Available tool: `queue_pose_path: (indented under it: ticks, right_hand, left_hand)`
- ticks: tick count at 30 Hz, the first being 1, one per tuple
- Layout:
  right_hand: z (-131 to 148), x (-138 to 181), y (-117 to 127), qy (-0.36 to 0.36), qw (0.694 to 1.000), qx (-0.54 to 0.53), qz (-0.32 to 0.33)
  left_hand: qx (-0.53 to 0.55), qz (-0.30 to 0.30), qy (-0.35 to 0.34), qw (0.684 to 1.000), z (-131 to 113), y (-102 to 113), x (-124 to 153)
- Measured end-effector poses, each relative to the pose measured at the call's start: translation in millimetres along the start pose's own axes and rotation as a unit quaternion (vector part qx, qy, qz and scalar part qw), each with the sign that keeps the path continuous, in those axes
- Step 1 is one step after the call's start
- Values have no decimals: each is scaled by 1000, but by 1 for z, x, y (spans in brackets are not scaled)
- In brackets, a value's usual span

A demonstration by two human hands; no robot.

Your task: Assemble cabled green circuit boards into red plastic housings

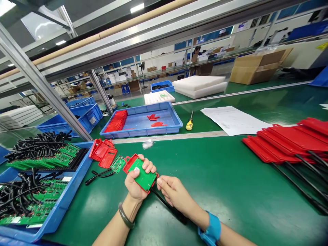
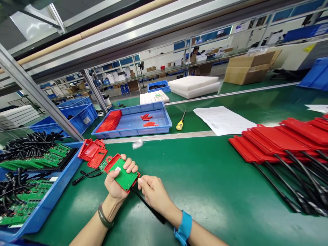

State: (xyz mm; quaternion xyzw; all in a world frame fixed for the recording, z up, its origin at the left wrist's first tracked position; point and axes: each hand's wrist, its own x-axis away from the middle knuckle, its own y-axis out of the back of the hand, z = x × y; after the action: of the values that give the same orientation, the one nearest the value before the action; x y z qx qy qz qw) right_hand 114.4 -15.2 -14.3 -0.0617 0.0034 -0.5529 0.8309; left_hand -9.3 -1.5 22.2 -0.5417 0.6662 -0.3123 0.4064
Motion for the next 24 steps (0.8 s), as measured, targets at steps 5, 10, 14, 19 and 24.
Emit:
queue_pose_path:
  ticks: [5, 10, 14, 19, 24]
  right_hand:
    - [1, -1, 0, 16, 999, 50, -15]
    - [-2, 2, -2, -21, 1000, 10, 19]
    - [-12, 0, -3, -67, 996, -65, 10]
    - [-3, -5, 13, -21, 996, -58, 70]
    - [14, -5, 14, -19, 987, -141, 80]
  left_hand:
    - [-11, 10, 9, 1000, -1, 0, -2]
    - [8, -8, 37, 999, -1, 3, 0]
    - [-53, -3, 12, 999, 4, 7, 2]
    - [-60, -25, 74, 995, 1, 10, -3]
    - [-105, 0, 103, 989, 3, 14, -6]
